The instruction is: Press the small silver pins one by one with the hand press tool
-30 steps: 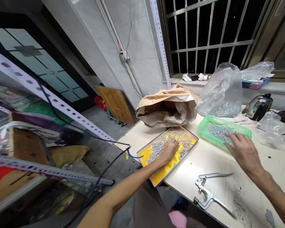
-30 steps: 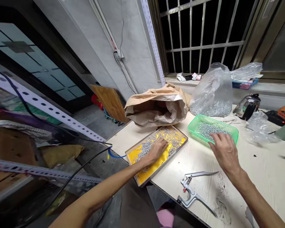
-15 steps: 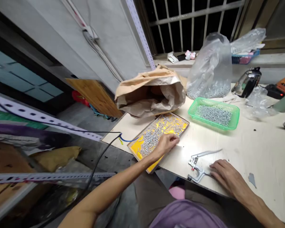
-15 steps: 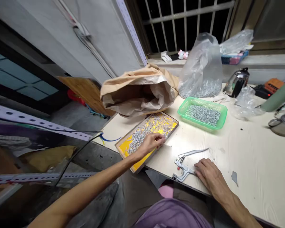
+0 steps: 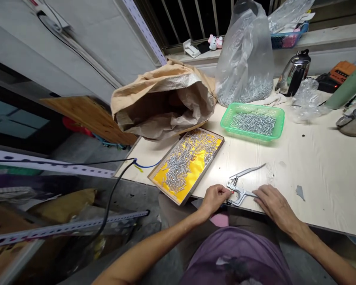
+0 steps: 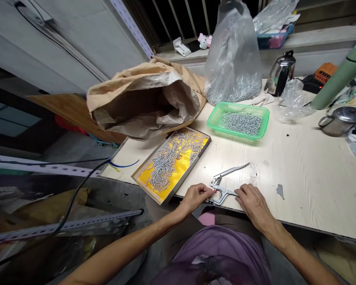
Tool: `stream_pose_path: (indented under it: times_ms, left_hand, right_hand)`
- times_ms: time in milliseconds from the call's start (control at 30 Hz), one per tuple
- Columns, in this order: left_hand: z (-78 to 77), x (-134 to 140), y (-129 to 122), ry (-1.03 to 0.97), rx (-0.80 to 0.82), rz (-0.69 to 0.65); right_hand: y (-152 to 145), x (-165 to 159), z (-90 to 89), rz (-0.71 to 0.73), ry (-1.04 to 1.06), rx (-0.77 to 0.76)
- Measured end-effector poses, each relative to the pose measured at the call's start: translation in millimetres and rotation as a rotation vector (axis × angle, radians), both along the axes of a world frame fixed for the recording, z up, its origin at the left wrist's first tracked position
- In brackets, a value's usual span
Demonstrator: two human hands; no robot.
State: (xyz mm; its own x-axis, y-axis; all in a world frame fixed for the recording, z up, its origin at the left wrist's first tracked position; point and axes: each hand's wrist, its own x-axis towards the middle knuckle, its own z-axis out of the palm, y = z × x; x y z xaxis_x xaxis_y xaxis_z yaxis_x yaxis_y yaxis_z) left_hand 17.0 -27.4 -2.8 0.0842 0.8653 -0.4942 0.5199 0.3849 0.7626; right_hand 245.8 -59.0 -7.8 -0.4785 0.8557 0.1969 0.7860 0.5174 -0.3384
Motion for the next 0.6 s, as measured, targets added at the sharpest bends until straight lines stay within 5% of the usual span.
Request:
stream_pose_path:
  times_ms: [400,600]
  left_hand:
    - [2.1,2.4,4.1,0.050,-0.208,-0.097]
    - [11.1,4.0,9.7,0.067,-0.216,-0.165]
  right_hand:
    - [-4.4,0.1,-0.6,-0.007,-0.037,0.021]
    - [22.7,10.2,-6.9,0.025,-0.107,0.005]
